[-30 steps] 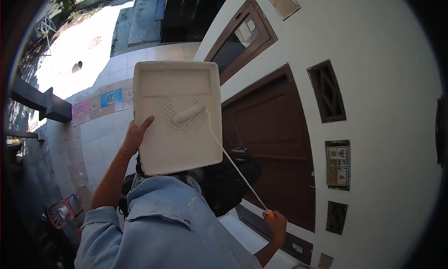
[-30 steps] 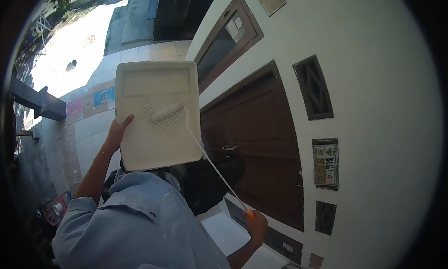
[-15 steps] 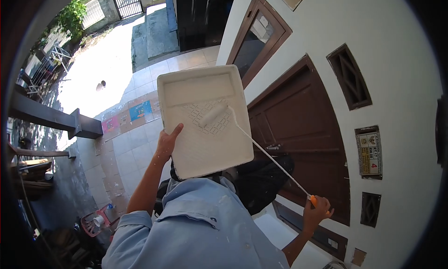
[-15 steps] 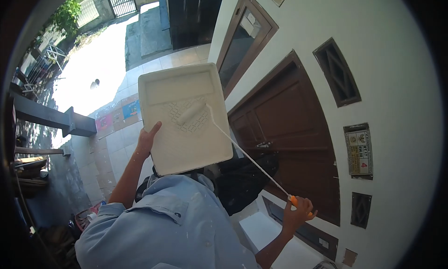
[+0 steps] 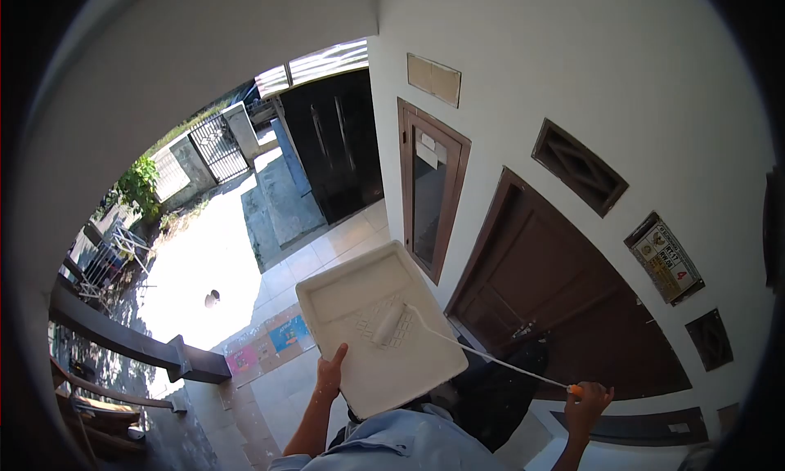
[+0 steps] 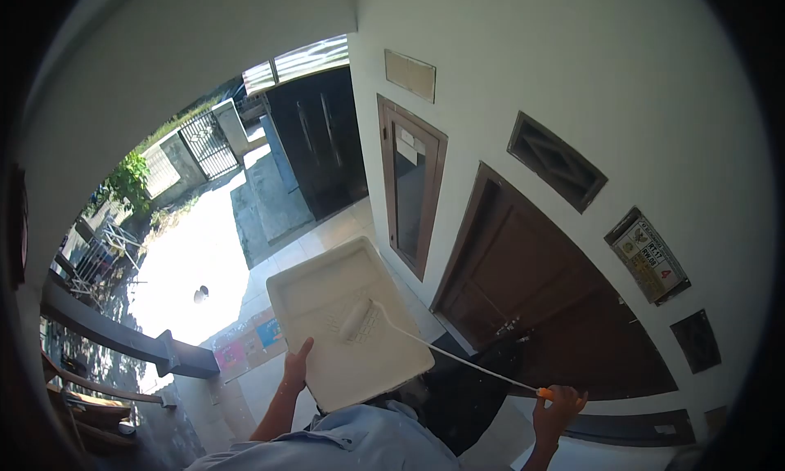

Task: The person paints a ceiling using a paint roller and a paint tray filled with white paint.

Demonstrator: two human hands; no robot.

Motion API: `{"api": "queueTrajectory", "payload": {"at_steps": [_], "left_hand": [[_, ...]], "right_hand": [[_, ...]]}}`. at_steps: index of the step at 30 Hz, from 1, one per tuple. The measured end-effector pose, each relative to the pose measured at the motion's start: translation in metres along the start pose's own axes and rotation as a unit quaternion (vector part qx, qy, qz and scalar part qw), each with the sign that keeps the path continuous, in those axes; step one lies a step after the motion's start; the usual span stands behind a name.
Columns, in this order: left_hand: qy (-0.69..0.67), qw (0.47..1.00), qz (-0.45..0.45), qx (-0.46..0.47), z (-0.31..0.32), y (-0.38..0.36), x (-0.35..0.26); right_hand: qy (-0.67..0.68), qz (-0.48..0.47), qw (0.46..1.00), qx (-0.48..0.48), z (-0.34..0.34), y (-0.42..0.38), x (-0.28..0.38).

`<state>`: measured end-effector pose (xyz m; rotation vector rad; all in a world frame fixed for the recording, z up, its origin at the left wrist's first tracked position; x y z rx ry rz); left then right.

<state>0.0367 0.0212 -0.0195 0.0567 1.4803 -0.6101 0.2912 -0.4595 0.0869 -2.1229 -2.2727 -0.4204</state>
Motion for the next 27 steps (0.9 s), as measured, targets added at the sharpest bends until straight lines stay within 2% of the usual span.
{"api": "queueTrajectory", "payload": {"at_steps": [1,2,3,4,5,6,7,10,13,17,22,25,26,27], "left_hand": [[-0.010,1.000,0.013,0.005,0.001,-0.001,-0.001],[-0.012,0.999,0.020,0.036,-0.004,0.004,0.007],[-0.009,1.000,0.009,0.022,-0.008,0.009,0.014],[0.005,1.000,0.024,-0.010,-0.006,0.006,0.012],[0.067,0.994,0.079,0.033,0.001,-0.006,-0.002],[0.049,0.996,0.073,0.020,-0.003,0.000,0.008],[0.058,0.993,0.097,0.026,-0.006,0.019,-0.010],[0.094,0.986,0.133,0.043,-0.005,0.037,-0.049],[0.123,0.980,0.147,0.054,-0.005,0.038,-0.068],[0.133,0.978,0.152,0.051,-0.001,0.026,-0.071],[0.134,0.978,0.156,0.045,0.009,0.016,-0.067],[0.111,0.983,0.139,0.035,0.021,-0.002,-0.043],[0.099,0.985,0.135,0.032,0.029,-0.006,-0.035],[0.089,0.987,0.133,0.031,0.037,-0.010,-0.033]], "right_hand": [[0.018,-0.013,1.000,0.013,0.001,-0.001,0.004],[0.069,-0.012,0.996,0.063,0.007,-0.001,0.000],[0.122,-0.020,0.986,0.115,0.011,0.000,-0.001],[0.082,-0.082,0.993,0.034,-0.006,0.004,0.008],[0.033,-0.135,0.989,-0.047,-0.020,0.004,0.013],[0.055,-0.109,0.990,-0.063,-0.012,0.007,0.002],[0.071,-0.083,0.991,-0.078,-0.003,0.008,-0.007],[0.072,-0.096,0.991,-0.061,-0.021,0.003,0.016],[0.072,-0.098,0.992,-0.037,-0.013,0.006,0.006],[0.053,-0.059,0.994,-0.071,-0.018,0.017,-0.008],[0.029,-0.068,0.997,0.005,-0.014,0.015,0.004],[-0.046,-0.047,0.997,-0.035,-0.006,0.026,-0.017],[0.015,-0.029,0.998,-0.049,-0.022,0.021,-0.004],[0.002,-0.087,0.991,-0.102,-0.007,0.018,-0.005]]}}
Point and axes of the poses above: each hand's wrist, its own y-axis towards the middle knuckle, its own z-axis out of the palm, x = y × z, the point moved 3 cm from there along y, towards the middle knuckle, and after that the axes turned 9 degrees about z, right-handed, at the moved point
